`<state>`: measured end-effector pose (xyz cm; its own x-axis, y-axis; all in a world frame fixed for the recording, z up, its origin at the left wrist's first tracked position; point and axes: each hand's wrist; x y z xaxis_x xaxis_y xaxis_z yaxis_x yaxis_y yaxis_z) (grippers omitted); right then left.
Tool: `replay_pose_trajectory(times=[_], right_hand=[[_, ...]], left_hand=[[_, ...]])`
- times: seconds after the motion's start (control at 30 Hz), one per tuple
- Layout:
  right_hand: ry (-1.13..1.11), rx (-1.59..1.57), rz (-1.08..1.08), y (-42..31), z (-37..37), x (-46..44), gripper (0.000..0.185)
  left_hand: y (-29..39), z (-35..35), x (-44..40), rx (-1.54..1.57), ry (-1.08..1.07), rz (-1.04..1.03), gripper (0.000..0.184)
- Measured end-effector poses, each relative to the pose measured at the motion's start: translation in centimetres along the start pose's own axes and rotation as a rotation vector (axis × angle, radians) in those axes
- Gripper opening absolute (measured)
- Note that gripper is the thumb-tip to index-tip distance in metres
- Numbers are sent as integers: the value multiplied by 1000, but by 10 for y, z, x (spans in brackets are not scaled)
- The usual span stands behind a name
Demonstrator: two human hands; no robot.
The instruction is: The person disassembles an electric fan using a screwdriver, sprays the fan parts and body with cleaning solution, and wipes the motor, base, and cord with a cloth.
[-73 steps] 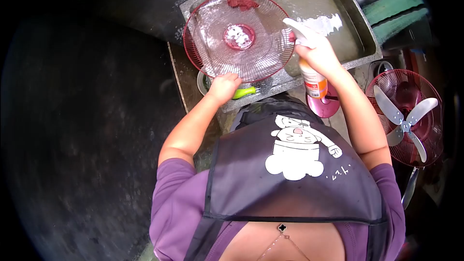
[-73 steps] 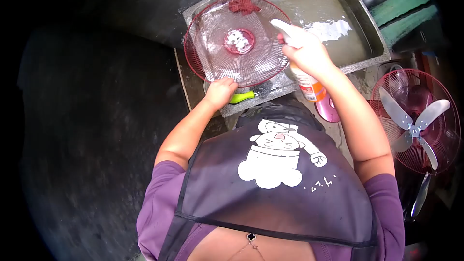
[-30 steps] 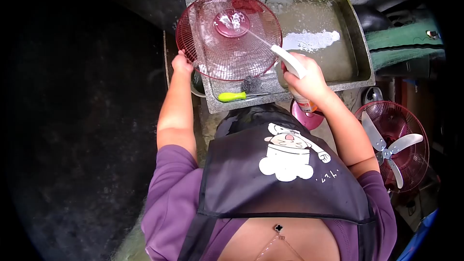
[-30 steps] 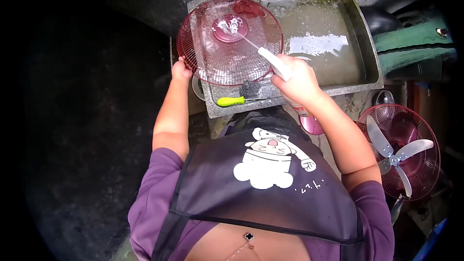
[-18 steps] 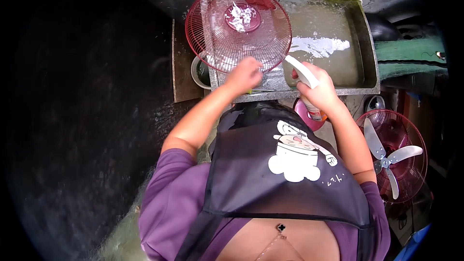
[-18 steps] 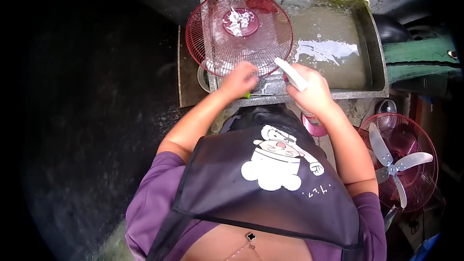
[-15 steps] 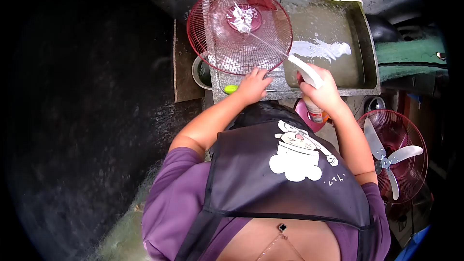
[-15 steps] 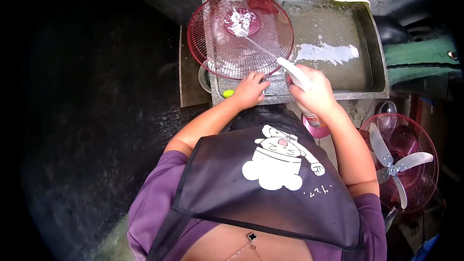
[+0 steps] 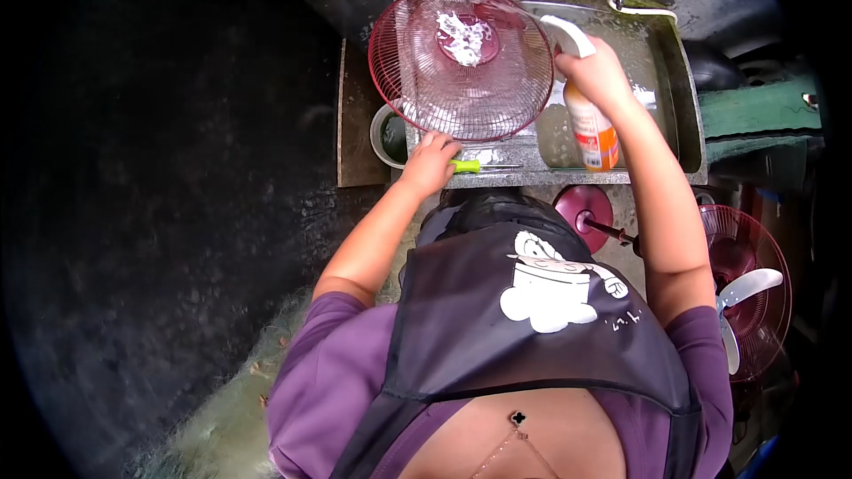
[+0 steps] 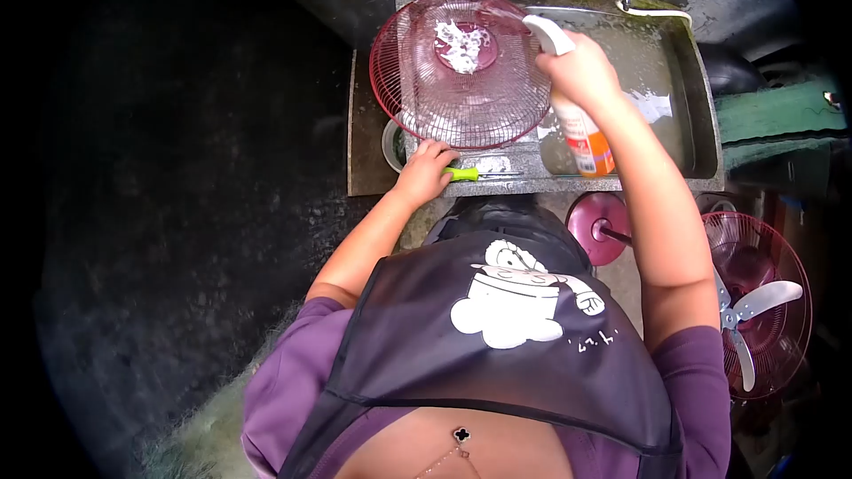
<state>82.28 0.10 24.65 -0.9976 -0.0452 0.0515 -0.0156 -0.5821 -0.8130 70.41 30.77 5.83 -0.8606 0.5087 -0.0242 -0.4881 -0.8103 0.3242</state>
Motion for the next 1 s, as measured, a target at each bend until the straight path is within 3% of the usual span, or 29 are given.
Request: replay_pose_trajectory(times=[0.17,0.27,0.33,0.47,0.53,0.7,0.77,0.9,1.0], right_hand=[[1,36,-15,9,17,3,35],[-10,27,4,14,18,28,24],[-78,-131,67,12,11,46,23],[-249,125,0,-14,-16,88,22],[-260,116,109,-8,-34,108,21],[-349,351,-110,34,-41,137,22],[-124,252,-97,62,-36,147,22],[38,204,-204,69,-16,156,17],[275,-10,7,82,-12,149,20]], left_hand=[[9,-6,13,-103,45,111,38],[4,-18,21,-144,-11,113,39],[3,-20,21,-111,3,135,37],[2,-14,16,-77,31,119,36],[1,-12,12,64,124,155,40],[-2,-3,10,56,277,213,47],[-5,-3,10,51,328,233,48],[-6,1,8,35,374,270,50],[-8,0,6,30,376,274,51]])
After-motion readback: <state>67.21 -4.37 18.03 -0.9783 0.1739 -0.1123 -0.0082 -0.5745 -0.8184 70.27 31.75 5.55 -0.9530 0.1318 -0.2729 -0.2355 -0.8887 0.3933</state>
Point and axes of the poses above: each hand's wrist, its own x-axis away from the middle knuckle, its own z-axis out of the back of the hand, y = z × x, and after that the axes turned 13 degrees about -x, right-handed
